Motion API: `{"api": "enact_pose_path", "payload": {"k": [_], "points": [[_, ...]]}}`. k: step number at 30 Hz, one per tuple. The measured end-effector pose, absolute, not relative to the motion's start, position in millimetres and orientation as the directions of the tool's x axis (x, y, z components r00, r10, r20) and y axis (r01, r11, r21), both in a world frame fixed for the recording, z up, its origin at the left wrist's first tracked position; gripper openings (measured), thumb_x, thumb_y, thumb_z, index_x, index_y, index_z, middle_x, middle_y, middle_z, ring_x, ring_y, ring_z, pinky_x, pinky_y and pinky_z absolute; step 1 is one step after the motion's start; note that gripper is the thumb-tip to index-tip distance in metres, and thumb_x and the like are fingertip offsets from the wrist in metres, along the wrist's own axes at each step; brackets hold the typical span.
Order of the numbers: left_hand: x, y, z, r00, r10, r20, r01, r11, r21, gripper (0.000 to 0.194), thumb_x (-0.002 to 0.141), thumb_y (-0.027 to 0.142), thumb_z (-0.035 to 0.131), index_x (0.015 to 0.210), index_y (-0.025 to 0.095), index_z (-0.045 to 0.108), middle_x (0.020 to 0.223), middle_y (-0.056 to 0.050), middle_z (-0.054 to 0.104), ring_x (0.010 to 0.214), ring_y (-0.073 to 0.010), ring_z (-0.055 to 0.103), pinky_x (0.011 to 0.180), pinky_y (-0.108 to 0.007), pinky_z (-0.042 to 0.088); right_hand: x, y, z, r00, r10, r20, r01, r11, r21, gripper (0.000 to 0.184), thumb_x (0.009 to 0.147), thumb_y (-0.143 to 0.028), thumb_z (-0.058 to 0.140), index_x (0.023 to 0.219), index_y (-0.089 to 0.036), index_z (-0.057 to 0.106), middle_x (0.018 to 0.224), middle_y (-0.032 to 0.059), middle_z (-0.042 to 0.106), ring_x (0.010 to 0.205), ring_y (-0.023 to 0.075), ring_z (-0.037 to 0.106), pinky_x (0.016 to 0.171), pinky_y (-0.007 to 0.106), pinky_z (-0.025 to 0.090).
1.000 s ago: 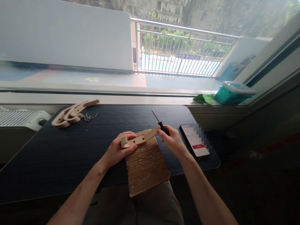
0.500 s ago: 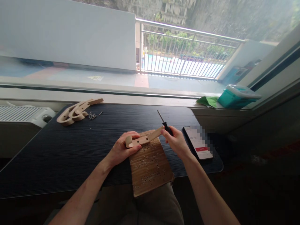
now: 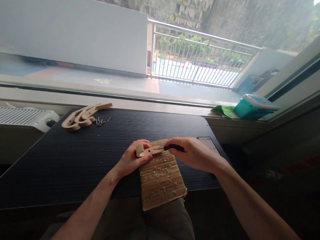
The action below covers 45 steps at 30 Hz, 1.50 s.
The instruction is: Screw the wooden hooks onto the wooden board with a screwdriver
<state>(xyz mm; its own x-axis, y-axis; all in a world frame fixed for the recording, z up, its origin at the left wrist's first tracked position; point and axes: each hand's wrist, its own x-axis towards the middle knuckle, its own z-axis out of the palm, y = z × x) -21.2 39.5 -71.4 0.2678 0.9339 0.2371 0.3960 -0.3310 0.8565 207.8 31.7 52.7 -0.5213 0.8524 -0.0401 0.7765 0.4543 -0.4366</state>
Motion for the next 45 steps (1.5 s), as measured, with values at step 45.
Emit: {"api": "enact_pose_path", "payload": {"k": [45], "points": [[-19.7,36.2,-65.2,0.228,0.956,0.185,0.494,-0.277,0.824,0.023,0.072,0.04,0.063,0.082,0.02,0.058,0.081,-0.003,0.065,0.088,-0.0218,0.06,0.073,-0.03,0.049,103.4,66.0,113.6,-0.701,0.466,-0.54,0.473,0.87,0.138,0.02,0.084,-0.012,0.055,0.097,-0.01,0.068,0.081,0.0092,0.067,0.08,0.0166,0.06,0.069,0.028,0.042]]}}
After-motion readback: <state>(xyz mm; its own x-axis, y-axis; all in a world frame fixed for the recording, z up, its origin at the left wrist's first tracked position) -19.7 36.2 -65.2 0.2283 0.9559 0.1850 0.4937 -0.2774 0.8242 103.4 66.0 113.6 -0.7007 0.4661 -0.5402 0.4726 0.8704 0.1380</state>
